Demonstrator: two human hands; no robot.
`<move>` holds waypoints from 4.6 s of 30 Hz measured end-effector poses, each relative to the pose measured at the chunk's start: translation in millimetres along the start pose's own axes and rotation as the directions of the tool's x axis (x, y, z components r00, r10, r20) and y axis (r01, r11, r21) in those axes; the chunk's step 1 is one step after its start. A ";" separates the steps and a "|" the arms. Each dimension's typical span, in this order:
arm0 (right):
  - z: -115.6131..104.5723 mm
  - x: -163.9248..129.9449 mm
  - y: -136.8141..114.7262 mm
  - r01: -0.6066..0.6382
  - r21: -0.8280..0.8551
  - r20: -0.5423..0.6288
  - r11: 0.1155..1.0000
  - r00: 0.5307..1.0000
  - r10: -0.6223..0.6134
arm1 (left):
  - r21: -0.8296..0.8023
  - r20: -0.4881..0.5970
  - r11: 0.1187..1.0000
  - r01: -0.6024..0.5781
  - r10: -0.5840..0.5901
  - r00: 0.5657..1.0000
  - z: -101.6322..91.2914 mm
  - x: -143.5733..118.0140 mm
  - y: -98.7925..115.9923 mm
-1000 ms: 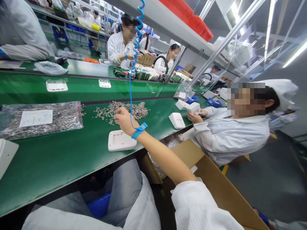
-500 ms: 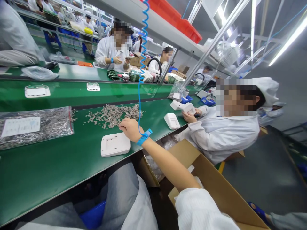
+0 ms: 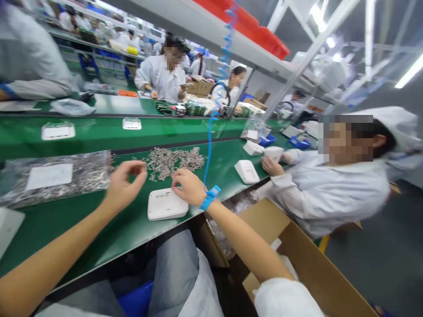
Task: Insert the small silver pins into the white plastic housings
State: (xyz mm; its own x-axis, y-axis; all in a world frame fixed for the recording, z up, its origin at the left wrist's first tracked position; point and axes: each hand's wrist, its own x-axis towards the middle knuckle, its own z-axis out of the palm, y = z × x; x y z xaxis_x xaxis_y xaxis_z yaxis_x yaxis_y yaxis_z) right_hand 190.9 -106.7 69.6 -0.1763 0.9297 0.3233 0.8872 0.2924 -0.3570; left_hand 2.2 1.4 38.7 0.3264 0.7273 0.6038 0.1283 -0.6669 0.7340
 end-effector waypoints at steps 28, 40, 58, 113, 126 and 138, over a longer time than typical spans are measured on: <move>31.2 -7.3 -15.4 -0.016 -0.133 -0.004 0.991 1.000 0.016 | -0.095 0.437 0.994 0.053 -0.006 0.900 18.0 -15.5 -39.5; 49.7 -32.6 -15.1 0.029 -0.122 -0.126 0.992 0.991 -0.044 | -0.092 0.528 0.995 -0.039 0.082 0.845 15.1 -17.7 -40.2; 47.9 -30.0 -18.4 0.151 -0.253 -0.071 0.956 0.982 -0.174 | -0.039 0.607 0.990 0.139 -0.087 0.790 10.8 -12.0 -31.3; 126.0 3.7 -55.4 -0.195 0.512 -0.289 0.837 0.878 0.382 | 0.238 -0.010 0.954 0.181 -0.183 0.983 -105.8 -120.7 204.8; 124.3 4.9 -58.0 -0.180 0.520 -0.269 0.835 0.893 0.360 | -0.259 0.071 0.914 0.313 -0.305 0.950 -99.1 -121.8 209.0; 123.7 5.4 -60.0 -0.191 0.549 -0.259 0.814 0.887 0.382 | -0.348 0.076 0.905 0.245 -0.234 0.969 -100.4 -127.2 201.7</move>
State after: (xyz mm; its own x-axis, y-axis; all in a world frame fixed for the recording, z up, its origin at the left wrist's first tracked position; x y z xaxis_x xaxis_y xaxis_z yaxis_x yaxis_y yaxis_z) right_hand 84.0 -91.5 -15.6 0.2927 0.8787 0.3771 0.5218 0.1837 -0.8331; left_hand -107.4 -209.3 141.1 0.3572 0.8486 0.3902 -0.1299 -0.3686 0.9205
